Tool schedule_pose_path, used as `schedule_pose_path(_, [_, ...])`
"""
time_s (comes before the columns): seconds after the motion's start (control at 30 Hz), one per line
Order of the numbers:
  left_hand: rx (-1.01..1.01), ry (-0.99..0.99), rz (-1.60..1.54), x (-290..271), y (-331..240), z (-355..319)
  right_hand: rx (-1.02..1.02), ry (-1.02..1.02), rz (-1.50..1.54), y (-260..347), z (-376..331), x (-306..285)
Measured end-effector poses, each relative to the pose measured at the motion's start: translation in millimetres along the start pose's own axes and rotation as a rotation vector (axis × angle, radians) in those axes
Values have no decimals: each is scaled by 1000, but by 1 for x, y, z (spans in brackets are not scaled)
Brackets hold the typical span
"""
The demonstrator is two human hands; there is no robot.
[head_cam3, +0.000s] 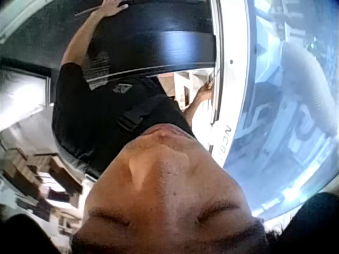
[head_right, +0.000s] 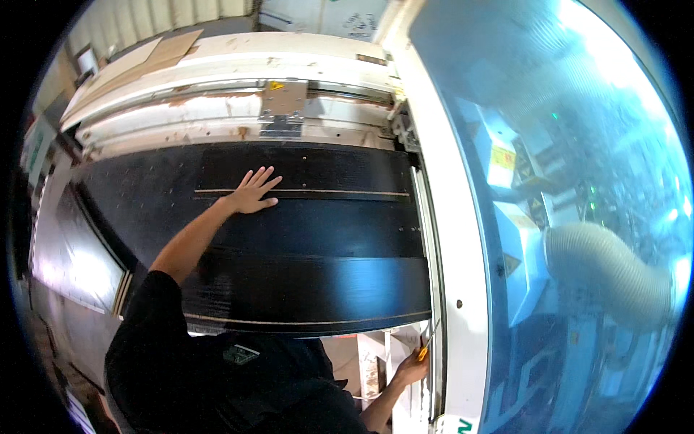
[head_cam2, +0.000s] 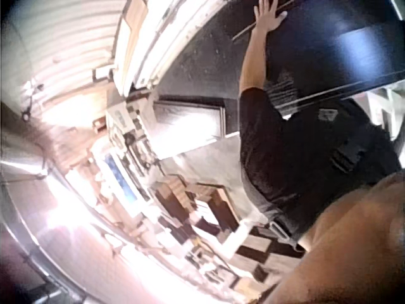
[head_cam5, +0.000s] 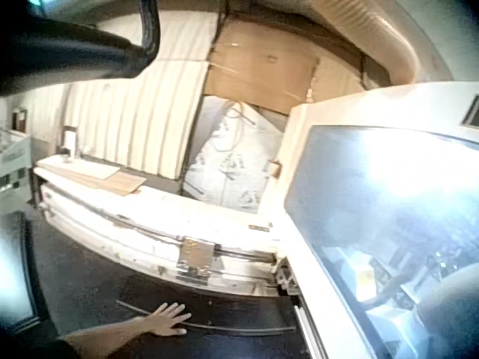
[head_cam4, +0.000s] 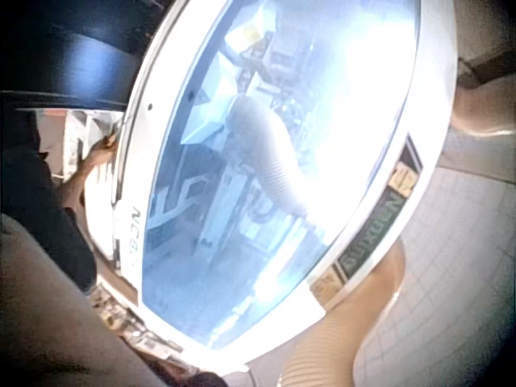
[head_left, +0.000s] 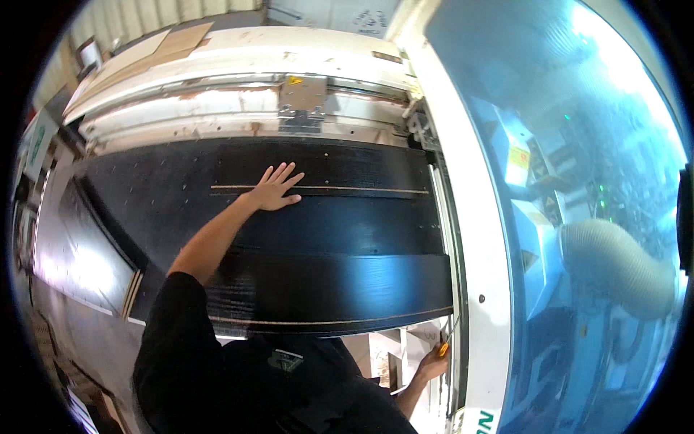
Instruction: The person picks up wooden panels from a stack, places them into a machinery feeder for processing, and then stacks the finished pieces onto a pallet.
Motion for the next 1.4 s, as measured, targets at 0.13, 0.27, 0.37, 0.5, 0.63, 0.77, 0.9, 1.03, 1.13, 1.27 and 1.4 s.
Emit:
schedule_pose_path(0.13, [-21, 38, -77, -14, 45, -72, 160, -14, 181, -20, -25, 17])
schedule_pose_path(0.27, [-266, 10, -238, -29, 100, -160, -56, -368, 322, 37, -30, -20])
schedule_pose_path(0.37, [-585, -256, -130, -30, 144, -240, -308, -477, 332, 105, -22, -50])
schedule_pose_path(0.5, [-1096, -371, -228, -12, 166, -305, -666, -72, 529, 251, 12, -19])
schedule_pose_path(0.63, [-1038, -546, -240, 0, 160, -321, -868, 295, 381, 371, 21, 63])
schedule_pose_path(0.77, [-1053, -603, -256, -5, 148, -304, -787, 481, 27, 420, 43, 148])
schedule_pose_path(0.9, [-1075, -714, -259, 13, 164, -317, -847, 516, -137, 462, 7, 156])
schedule_pose_path(1.03, [-1105, -794, -357, -23, 172, -335, -628, 743, 21, 467, 49, 157])
schedule_pose_path(1.13, [-1144, -859, -225, -60, 178, -364, -431, 1007, 142, 463, 53, 158])
schedule_pose_path(1.27, [-1131, -1003, -114, -69, 186, -415, -582, 1009, 256, 463, 38, 148])
schedule_pose_path(1.4, [-1289, -1070, -229, -61, 174, -491, -402, 1041, 571, 472, -49, 66])
Point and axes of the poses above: each hand's wrist, its own z-axis towards the middle knuckle, its own x-axis out of the palm, y = z × x, the point moved 3 cm from there along z, towards the middle knuckle
